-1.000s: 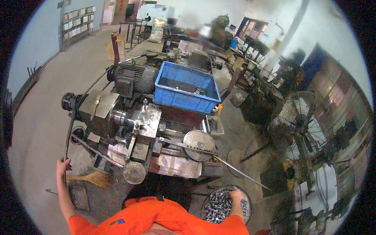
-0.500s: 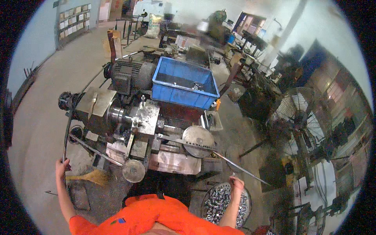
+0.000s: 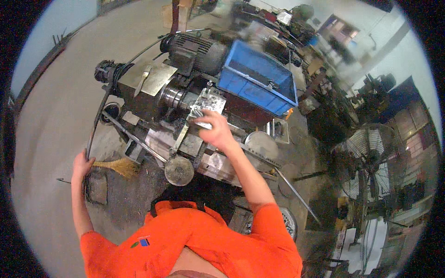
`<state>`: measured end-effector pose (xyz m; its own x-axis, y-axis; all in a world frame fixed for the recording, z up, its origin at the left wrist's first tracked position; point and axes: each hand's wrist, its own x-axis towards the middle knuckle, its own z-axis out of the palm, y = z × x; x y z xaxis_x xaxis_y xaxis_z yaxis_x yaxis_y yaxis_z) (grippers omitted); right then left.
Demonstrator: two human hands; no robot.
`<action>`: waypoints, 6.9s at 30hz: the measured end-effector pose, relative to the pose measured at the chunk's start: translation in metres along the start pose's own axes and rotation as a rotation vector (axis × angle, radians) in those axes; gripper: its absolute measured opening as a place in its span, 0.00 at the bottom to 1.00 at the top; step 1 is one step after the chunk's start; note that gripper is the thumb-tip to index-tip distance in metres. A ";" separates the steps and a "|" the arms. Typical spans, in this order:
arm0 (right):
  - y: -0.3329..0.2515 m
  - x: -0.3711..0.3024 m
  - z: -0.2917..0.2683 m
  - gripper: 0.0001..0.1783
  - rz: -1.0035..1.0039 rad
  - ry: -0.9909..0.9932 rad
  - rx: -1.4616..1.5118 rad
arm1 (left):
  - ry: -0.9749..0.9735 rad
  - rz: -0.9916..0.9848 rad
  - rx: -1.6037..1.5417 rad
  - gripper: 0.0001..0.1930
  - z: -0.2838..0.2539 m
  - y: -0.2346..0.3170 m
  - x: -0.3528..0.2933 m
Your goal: The person operates a metal turning machine, repeatedly inserting small metal parts into the chuck, engaging the machine, and removing the processed parts. The person places the finished parts into a blue bin and continues the cycle with additional parts from a nearby container.
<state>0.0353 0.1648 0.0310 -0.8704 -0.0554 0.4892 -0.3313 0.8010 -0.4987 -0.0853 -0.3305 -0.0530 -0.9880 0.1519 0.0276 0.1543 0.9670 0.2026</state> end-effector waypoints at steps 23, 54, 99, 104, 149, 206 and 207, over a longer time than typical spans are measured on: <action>0.043 0.111 0.079 0.13 0.325 -0.225 -0.057 | 0.056 -0.151 -0.005 0.14 0.005 -0.003 -0.036; 0.074 -0.219 -0.133 0.14 0.920 0.251 -0.373 | -0.336 0.159 0.079 0.24 0.237 0.056 0.084; -0.028 -0.407 -0.046 0.20 1.412 0.210 -0.506 | -0.274 -0.318 -0.871 0.23 0.103 0.109 0.126; 0.067 -0.460 -0.126 0.29 1.379 -0.081 -1.030 | -0.314 -0.315 -0.921 0.23 0.112 0.111 0.133; 0.028 -0.252 -0.042 0.17 0.895 0.327 -0.217 | -0.351 0.215 0.160 0.22 0.244 0.061 0.094; 0.078 -0.544 -0.205 0.10 1.635 0.449 -0.755 | -0.319 -0.208 -0.994 0.18 0.057 -0.041 0.085; 0.057 -0.515 -0.201 0.18 1.775 0.331 -0.568 | -0.316 -0.242 -1.019 0.19 0.053 -0.060 0.078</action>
<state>0.5380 0.3585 -0.1054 0.0963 0.9878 -0.1223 0.9509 -0.1276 -0.2819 -0.1710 -0.3662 -0.1152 -0.9235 0.1672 -0.3452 -0.2636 0.3769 0.8879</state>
